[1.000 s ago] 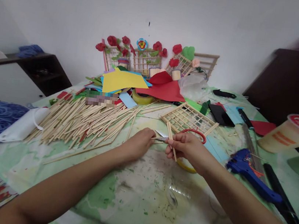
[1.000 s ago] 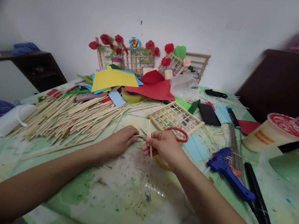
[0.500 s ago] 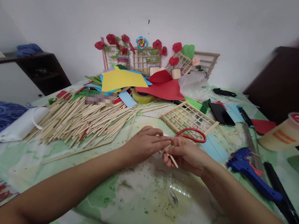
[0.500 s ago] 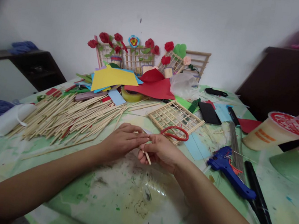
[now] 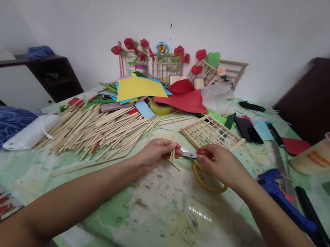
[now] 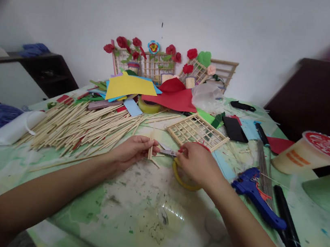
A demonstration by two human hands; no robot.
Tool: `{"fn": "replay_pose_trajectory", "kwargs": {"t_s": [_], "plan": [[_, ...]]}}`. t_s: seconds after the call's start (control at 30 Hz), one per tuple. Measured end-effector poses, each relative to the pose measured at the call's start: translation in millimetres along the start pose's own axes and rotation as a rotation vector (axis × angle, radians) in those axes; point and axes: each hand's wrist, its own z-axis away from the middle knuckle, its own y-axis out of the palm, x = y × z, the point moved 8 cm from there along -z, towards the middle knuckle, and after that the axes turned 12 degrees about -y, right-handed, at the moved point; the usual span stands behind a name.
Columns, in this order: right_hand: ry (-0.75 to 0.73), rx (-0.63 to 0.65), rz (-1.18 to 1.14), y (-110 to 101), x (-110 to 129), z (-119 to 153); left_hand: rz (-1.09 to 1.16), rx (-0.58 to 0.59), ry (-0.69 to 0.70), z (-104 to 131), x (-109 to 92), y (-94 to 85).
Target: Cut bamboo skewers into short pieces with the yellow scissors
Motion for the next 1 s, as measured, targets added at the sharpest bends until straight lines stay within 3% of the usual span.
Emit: {"fn": "replay_pose_trajectory", "kwargs": {"t_s": [0.13, 0.27, 0.4, 0.73, 1.0], "plan": [[-0.163, 0.094, 0.438, -2, -1, -1, 0.110, 0.018, -0.052, -4, 4, -2.3], [-0.238, 0.193, 0.599, 12, 3, 8, 0.120, -0.004, -0.049, -4, 2, -4.8], [-0.203, 0.214, 0.722, 20, 5, 14, 0.103, -0.019, -0.049, -5, 2, -5.3], [-0.202, 0.074, 0.867, 15, 5, 16, 0.093, -0.020, -0.027, -2, 0, -4.0], [-0.129, 0.032, 0.693, 2, -7, 15, 0.073, -0.029, -0.023, 0, 2, -2.7]]}}
